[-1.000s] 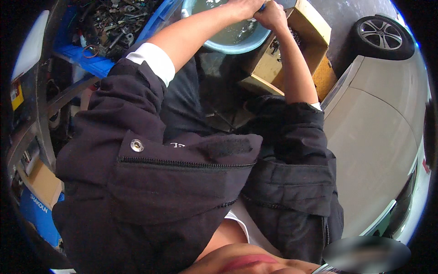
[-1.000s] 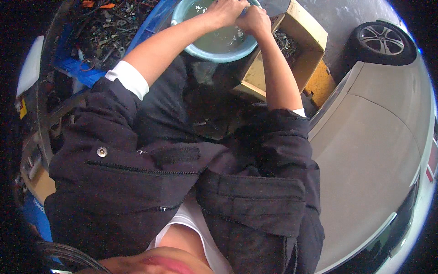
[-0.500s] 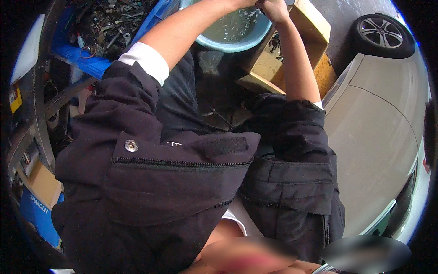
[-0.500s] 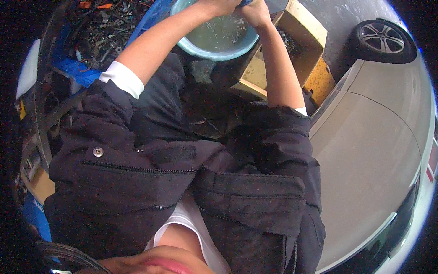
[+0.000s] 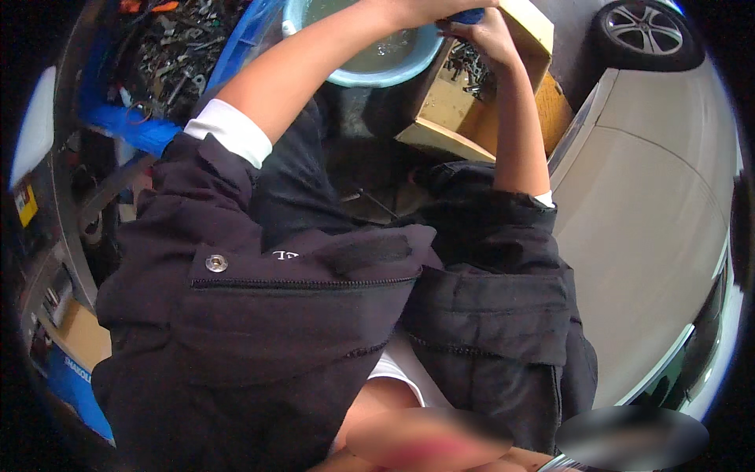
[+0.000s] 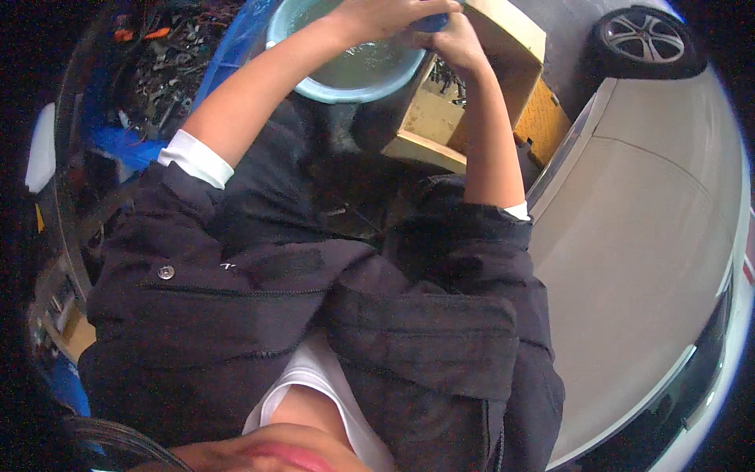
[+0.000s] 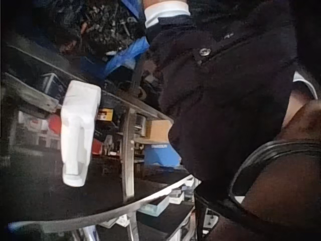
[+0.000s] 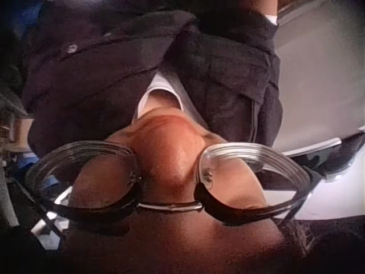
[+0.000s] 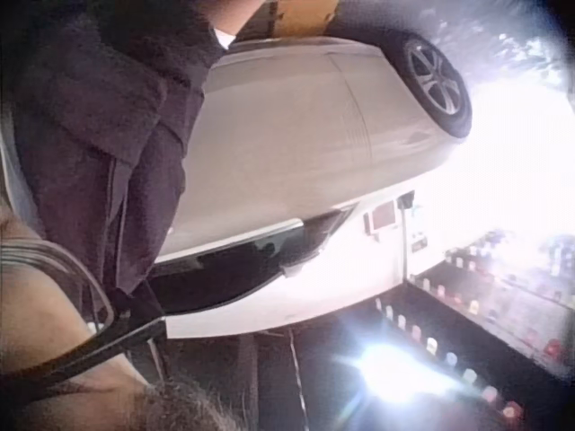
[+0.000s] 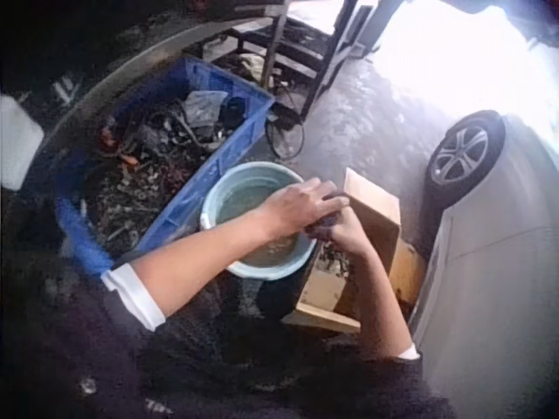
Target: The person cleans small metal car parts by dipping them in a water basin and wiping them with a blue cloth. The person handles the parts one at a time, wiping each piece and placing it into a cardboard box.
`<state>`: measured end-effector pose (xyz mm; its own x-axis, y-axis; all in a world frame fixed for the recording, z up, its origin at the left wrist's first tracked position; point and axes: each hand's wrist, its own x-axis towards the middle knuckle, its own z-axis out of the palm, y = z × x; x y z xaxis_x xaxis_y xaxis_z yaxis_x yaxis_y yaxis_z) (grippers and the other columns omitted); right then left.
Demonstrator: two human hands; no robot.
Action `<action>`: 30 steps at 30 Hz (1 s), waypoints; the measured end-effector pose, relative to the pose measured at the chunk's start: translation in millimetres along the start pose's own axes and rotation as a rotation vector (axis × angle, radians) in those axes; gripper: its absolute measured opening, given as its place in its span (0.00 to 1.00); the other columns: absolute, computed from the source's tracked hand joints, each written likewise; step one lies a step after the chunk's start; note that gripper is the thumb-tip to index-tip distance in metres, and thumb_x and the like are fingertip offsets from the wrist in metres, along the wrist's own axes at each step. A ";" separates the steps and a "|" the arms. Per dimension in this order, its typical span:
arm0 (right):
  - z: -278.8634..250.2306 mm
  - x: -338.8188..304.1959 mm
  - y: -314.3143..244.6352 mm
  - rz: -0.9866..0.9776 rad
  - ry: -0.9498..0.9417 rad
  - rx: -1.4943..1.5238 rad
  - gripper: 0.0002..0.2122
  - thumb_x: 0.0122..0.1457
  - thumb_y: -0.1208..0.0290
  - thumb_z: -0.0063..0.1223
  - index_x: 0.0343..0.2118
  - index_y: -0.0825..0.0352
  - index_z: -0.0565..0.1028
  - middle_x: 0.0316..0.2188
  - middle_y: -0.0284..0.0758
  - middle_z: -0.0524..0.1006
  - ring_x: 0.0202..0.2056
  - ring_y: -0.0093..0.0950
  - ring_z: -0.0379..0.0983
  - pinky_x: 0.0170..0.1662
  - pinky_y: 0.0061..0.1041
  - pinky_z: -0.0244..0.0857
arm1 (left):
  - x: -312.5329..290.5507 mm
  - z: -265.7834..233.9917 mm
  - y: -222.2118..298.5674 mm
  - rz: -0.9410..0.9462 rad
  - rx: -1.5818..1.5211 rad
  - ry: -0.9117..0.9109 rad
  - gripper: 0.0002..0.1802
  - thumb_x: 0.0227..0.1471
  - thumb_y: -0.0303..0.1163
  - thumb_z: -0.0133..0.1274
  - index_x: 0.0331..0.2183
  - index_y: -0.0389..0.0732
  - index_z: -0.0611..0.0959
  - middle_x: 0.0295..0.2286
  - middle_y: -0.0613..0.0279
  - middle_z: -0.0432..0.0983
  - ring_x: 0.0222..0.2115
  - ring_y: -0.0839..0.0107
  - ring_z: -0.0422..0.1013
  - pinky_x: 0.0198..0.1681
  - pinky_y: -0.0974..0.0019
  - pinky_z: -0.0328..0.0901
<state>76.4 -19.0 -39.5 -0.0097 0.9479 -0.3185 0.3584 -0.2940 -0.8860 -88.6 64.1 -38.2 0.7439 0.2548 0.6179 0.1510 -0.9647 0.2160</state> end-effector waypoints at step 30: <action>37.8 6.8 17.4 -0.151 0.318 -0.939 0.13 0.43 0.64 0.62 0.26 0.71 0.78 0.24 0.52 0.79 0.29 0.47 0.80 0.35 0.44 0.75 | -40.4 40.6 -6.4 -0.545 -0.232 -0.301 0.19 0.34 0.31 0.66 0.31 0.37 0.78 0.34 0.42 0.74 0.39 0.41 0.73 0.41 0.46 0.70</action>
<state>47.3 -22.3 -69.8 0.0846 0.9964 0.0016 0.9670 -0.0817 -0.2412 -93.2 57.2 -95.2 0.7551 0.6397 0.1436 0.4377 -0.6549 0.6161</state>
